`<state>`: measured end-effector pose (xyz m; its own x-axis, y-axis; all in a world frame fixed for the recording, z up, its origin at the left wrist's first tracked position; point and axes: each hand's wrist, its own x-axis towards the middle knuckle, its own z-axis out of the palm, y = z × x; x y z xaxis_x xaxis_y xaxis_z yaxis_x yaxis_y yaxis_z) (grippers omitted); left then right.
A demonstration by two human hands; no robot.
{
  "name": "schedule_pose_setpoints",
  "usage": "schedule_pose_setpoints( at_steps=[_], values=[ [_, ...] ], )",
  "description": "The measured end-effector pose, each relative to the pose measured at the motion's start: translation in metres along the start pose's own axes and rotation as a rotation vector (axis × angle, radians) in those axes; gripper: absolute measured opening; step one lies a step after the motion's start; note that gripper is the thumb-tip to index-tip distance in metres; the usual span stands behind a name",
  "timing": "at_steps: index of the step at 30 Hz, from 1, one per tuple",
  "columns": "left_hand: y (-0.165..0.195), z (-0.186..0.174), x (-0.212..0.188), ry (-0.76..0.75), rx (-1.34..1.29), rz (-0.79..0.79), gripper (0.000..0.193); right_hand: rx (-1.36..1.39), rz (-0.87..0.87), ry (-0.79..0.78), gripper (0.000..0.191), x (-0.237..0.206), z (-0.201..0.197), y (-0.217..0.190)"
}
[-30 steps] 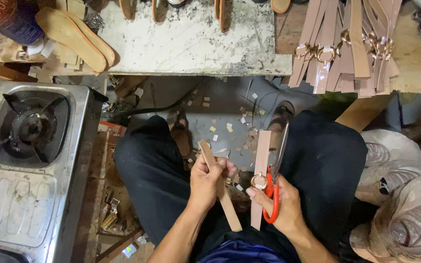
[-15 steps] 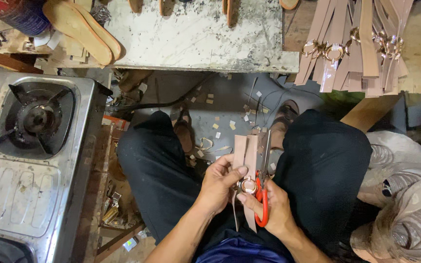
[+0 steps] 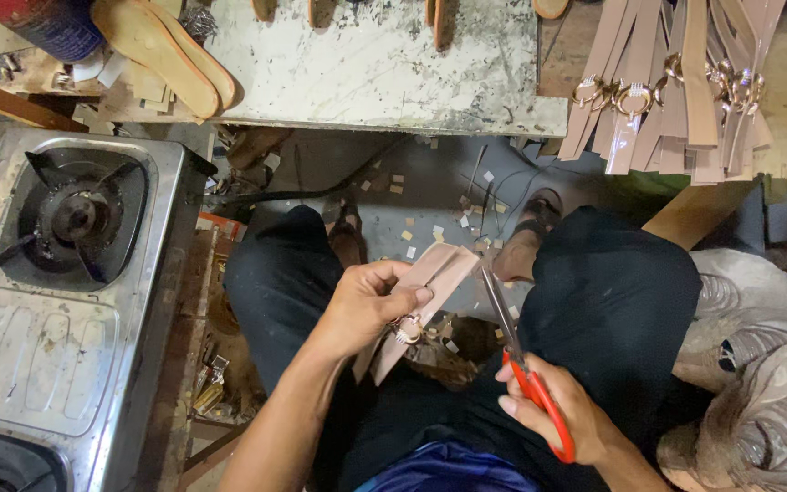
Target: The person sits on the floor of a shoe workshop and uses red-handled scissors to trim the edges of tan leather straps fitted with metal rings, placing trimmed straps on the workbench. The person then stacks wooden shoe insoles on the gas stove top and later handles a cup of liquid before picking up another strap.
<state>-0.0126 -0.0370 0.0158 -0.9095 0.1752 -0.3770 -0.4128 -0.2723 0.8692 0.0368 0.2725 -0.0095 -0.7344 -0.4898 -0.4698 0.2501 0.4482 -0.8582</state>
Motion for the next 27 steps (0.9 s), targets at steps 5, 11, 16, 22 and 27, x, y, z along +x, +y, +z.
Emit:
schedule_pose_setpoints(
  at_steps=[5, 11, 16, 22, 27],
  values=[
    [0.013, 0.010, -0.007, -0.096, 0.081, -0.152, 0.015, -0.103, 0.076, -0.063, 0.034, -0.012, -0.002, -0.021],
    [0.012, 0.024, -0.013, -0.125, 0.151, -0.167, 0.014, -0.153, 0.025, -0.054, 0.034, -0.014, -0.004, -0.030],
    [0.011, 0.025, -0.012, -0.125, 0.163, -0.187, 0.012, -0.166, 0.004, -0.049, 0.031, -0.014, -0.005, -0.026],
    [0.011, 0.028, -0.013, -0.114, 0.164, -0.201, 0.013, -0.191, -0.084, 0.060, 0.027, -0.016, -0.001, -0.013],
    [0.006, 0.024, -0.008, -0.138, 0.189, -0.176, 0.015, -0.167, -0.021, 0.091, 0.024, -0.016, 0.002, -0.002]
  ],
)
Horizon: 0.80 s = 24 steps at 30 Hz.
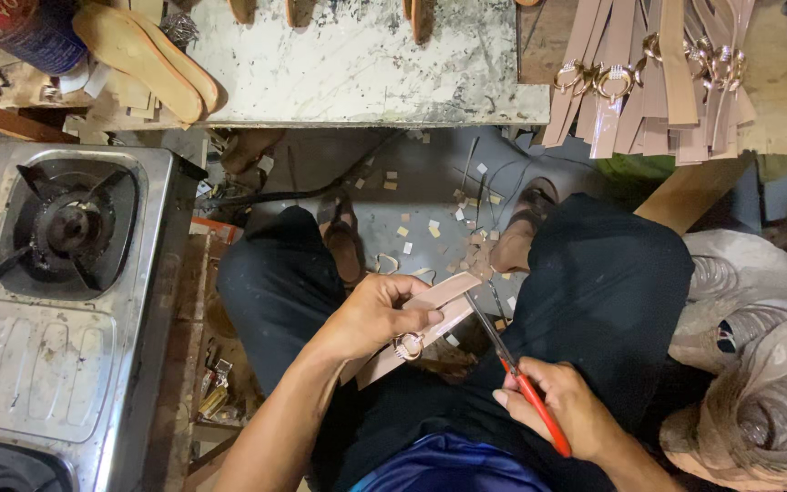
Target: The person sits on the floor of a shoe workshop and uses red-handled scissors to trim the edges of tan leather straps fitted with metal rings, placing trimmed straps on the workbench. The person then stacks wooden shoe insoles on the gas stove top and later handles a cup of liquid before picking up another strap.
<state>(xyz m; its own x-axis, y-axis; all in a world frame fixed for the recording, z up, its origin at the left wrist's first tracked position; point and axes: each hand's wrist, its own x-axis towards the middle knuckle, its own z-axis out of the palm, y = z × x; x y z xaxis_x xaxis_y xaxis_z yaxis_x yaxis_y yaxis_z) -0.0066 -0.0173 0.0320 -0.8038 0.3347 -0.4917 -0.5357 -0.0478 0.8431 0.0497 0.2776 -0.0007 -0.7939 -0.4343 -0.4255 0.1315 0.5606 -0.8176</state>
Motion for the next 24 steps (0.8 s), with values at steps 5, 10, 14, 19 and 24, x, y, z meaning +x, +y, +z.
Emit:
schedule_pose_setpoints(
  at_steps=[5, 10, 14, 19, 24],
  values=[
    [-0.008, -0.007, 0.009, -0.037, -0.058, 0.029, 0.015, 0.095, 0.043, -0.043, 0.027, -0.002, -0.006, 0.001],
    [-0.013, -0.009, 0.011, -0.052, -0.048, -0.003, 0.015, 0.030, 0.096, -0.145, 0.032, -0.005, -0.007, -0.009],
    [-0.018, -0.001, 0.013, -0.091, -0.007, 0.009, 0.016, -0.042, 0.028, -0.080, 0.033, -0.002, -0.003, -0.020],
    [-0.022, 0.001, 0.016, -0.135, 0.041, -0.013, 0.020, -0.020, 0.080, -0.083, 0.031, 0.003, -0.003, -0.026],
    [-0.024, 0.000, 0.017, -0.155, 0.051, -0.011, 0.021, 0.011, 0.093, -0.081, 0.031, 0.004, -0.002, -0.026]
  ],
)
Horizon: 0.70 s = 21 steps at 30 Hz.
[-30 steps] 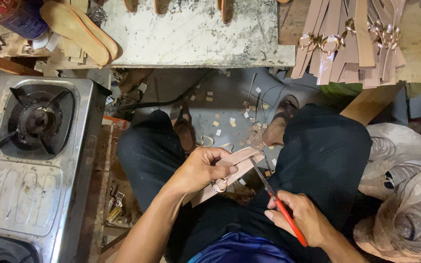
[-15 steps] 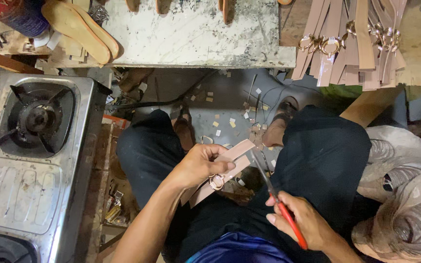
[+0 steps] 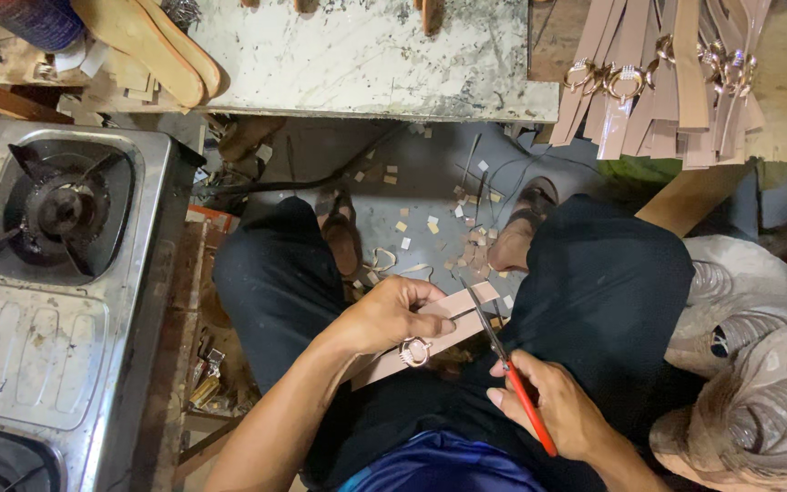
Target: The person sits on the floor of a shoe workshop and uses red-handled scissors to trim the edges of tan leather straps fitted with metal rings, placing trimmed straps on the workbench. The person then stacks wooden shoe insoles on the gas stove top and later handles a cup of liquid before picking up another strap.
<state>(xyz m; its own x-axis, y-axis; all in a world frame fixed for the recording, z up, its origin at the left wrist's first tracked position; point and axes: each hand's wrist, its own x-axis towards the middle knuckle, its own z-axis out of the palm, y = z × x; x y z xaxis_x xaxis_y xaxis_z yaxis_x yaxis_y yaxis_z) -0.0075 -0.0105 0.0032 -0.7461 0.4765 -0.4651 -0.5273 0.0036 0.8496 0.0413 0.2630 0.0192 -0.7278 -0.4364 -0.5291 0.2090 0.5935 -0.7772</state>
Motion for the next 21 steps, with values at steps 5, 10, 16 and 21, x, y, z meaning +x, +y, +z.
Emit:
schedule_pose_setpoints(
  at_steps=[5, 10, 16, 21],
  values=[
    [-0.002, -0.002, 0.002, -0.014, 0.001, -0.007, 0.021, 0.056, 0.034, -0.033, 0.028, 0.001, 0.001, 0.002],
    [-0.002, -0.004, 0.003, -0.027, 0.005, -0.009, 0.021, 0.046, -0.032, -0.021, 0.027, 0.004, 0.001, 0.005],
    [-0.005, -0.005, 0.004, -0.032, 0.010, -0.018, 0.019, -0.015, -0.084, 0.057, 0.021, 0.006, 0.006, 0.013],
    [-0.008, -0.009, 0.005, -0.036, 0.004, -0.015, 0.019, -0.008, -0.102, 0.117, 0.021, 0.008, 0.013, 0.025]
  ],
)
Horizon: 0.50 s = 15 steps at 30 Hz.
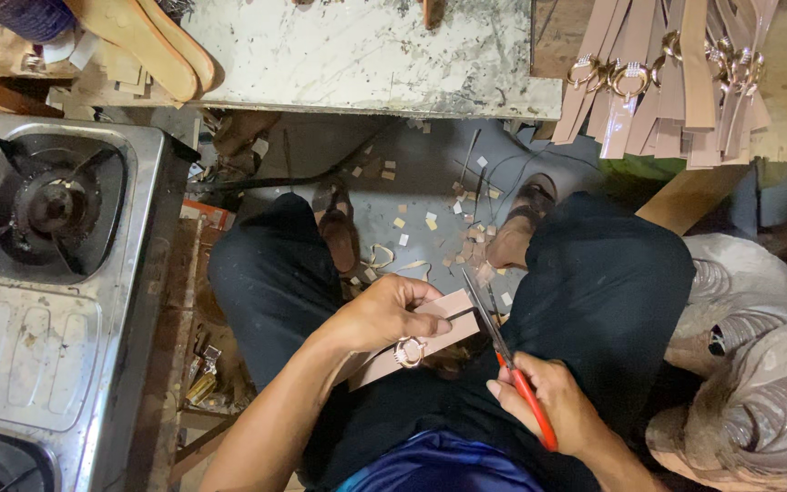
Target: The person sits on the floor of a shoe workshop and uses red-handled scissors to trim the edges of tan leather straps fitted with metal rings, placing trimmed straps on the workbench. The person then stacks wooden shoe insoles on the gas stove top and later handles a cup of liquid before picking up another strap.
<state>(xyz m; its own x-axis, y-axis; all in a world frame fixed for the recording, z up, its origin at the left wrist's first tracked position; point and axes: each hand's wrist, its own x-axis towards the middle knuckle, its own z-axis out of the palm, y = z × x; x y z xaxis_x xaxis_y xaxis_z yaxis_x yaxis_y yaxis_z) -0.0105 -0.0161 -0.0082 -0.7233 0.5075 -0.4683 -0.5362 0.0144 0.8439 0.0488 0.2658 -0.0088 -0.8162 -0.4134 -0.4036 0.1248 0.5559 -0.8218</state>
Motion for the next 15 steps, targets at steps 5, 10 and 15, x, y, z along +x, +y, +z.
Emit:
schedule_pose_setpoints(
  at_steps=[5, 10, 15],
  values=[
    [-0.001, -0.001, 0.001, -0.020, -0.037, 0.004, 0.019, 0.133, 0.095, 0.042, 0.015, 0.004, 0.000, 0.009],
    [-0.006, 0.010, 0.001, -0.094, 0.034, 0.037, 0.020, 0.623, 0.062, 0.109, 0.022, 0.015, 0.003, 0.006],
    [-0.013, 0.030, -0.004, -0.186, 0.055, -0.067, 0.021, 0.431, 0.154, 0.153, 0.025, 0.019, 0.008, -0.004]
  ],
)
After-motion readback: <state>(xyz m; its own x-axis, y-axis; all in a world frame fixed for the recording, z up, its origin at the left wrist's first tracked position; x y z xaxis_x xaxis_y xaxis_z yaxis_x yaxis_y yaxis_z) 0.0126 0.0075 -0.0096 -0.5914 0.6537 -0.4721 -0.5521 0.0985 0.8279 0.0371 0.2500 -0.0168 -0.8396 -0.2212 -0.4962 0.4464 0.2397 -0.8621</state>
